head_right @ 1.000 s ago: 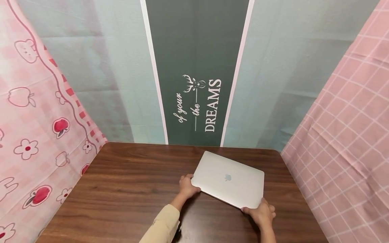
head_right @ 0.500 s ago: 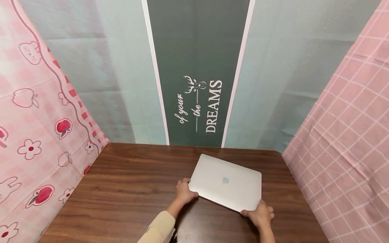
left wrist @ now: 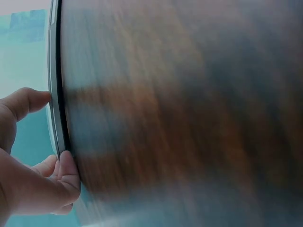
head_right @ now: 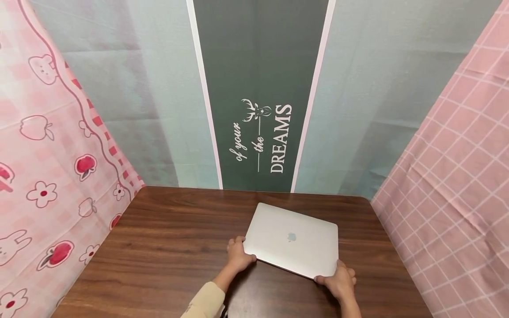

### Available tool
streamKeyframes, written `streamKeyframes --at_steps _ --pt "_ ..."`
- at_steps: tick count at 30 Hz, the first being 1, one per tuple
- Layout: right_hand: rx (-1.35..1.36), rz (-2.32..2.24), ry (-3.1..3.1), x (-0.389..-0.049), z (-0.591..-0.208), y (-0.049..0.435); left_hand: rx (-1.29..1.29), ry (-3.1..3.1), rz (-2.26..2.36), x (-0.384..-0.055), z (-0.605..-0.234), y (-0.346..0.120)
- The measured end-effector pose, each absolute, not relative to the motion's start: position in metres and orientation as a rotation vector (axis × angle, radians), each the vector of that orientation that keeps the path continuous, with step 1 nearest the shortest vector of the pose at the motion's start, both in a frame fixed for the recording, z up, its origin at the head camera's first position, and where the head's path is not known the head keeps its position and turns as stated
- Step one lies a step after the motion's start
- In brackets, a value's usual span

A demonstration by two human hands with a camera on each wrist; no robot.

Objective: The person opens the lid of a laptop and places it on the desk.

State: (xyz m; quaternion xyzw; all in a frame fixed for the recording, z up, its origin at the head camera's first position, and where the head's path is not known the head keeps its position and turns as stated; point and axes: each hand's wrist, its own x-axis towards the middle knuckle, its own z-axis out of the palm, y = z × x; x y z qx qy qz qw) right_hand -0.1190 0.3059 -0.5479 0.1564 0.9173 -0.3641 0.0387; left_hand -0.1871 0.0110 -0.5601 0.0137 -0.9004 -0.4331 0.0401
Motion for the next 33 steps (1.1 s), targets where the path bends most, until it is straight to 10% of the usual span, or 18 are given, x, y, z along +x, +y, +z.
streamKeyframes --at_steps 33 --pt "0.21 -1.201 2.896 -0.12 -0.556 0.274 0.227 -2.734 -1.355 -0.165 -0.561 -0.041"
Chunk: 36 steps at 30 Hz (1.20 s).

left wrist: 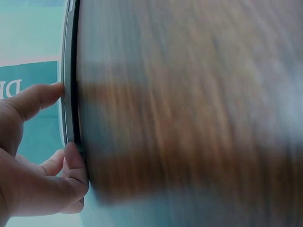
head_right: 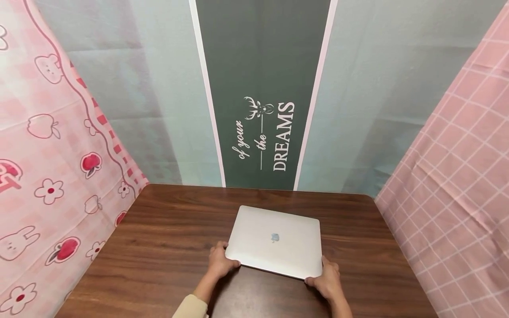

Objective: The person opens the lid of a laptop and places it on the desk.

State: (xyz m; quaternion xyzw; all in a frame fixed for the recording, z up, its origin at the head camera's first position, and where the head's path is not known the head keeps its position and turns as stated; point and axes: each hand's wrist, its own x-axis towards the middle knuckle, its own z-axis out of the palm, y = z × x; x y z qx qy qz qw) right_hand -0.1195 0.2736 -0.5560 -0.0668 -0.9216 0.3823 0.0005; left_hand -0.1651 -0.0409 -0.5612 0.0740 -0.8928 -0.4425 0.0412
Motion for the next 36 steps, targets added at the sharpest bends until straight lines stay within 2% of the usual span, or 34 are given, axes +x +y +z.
streamKeyframes --at_steps 14,23,36 --pt "-0.237 1.185 -2.931 -0.126 -0.556 0.26 0.31 -2.707 -1.359 -0.151 -0.558 -0.055" --pt "-0.235 1.192 -2.935 -0.128 -0.555 0.256 0.222 -2.602 -1.314 -0.148 -0.566 -0.058" --pt "-0.2 1.185 -2.957 -0.128 -0.552 0.245 0.273 -2.672 -1.343 -0.138 -0.557 -0.072"
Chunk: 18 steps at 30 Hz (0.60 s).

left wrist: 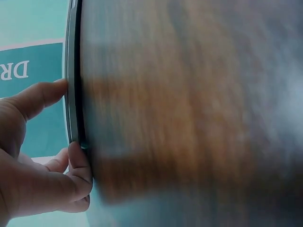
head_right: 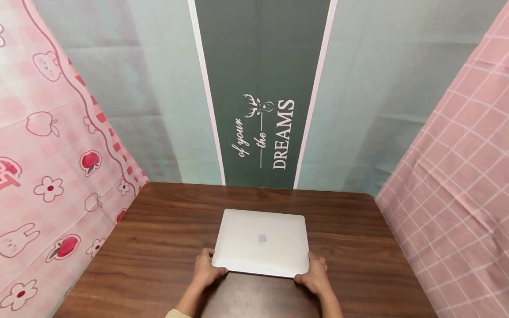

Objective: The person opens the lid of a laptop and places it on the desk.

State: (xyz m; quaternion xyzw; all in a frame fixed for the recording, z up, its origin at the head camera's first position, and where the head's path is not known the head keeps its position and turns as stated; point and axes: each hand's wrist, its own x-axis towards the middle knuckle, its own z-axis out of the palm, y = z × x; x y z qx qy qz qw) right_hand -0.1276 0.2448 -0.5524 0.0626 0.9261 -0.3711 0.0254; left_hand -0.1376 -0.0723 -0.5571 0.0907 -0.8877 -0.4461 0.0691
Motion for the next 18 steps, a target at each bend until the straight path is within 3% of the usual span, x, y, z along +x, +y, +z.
streamKeyframes --at_steps 18 --pt "0.161 -1.133 2.851 -0.124 -0.551 0.229 0.293 -2.711 -1.392 -0.132 -0.558 -0.094"
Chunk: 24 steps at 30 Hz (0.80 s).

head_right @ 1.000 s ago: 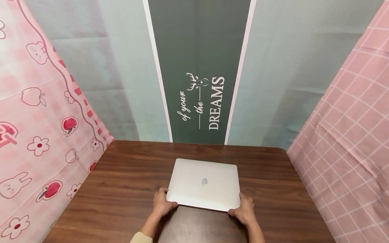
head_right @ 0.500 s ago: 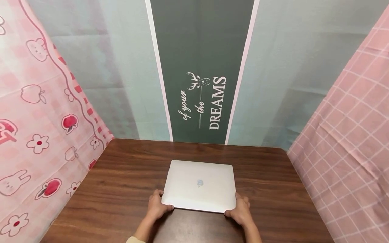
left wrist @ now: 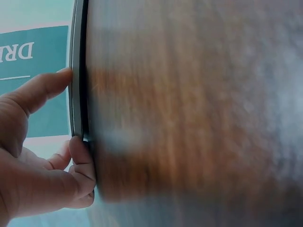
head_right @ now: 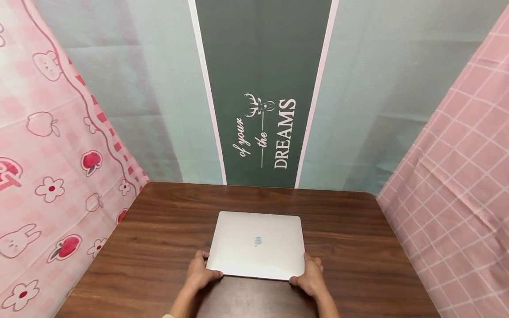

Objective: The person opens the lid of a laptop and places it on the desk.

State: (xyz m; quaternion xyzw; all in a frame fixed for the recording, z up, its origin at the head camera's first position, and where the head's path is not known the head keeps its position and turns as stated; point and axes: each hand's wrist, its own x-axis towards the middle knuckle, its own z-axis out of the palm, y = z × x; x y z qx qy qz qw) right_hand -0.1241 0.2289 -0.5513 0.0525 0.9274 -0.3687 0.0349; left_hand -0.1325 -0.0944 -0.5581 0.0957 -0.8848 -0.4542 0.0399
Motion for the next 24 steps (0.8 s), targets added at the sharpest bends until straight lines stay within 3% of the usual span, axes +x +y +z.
streamKeyframes --at_steps 24 --pt "0.173 -1.07 2.856 -0.1248 -0.5475 0.2268 0.293 -2.719 -1.402 -0.1294 -0.5549 -0.0983"
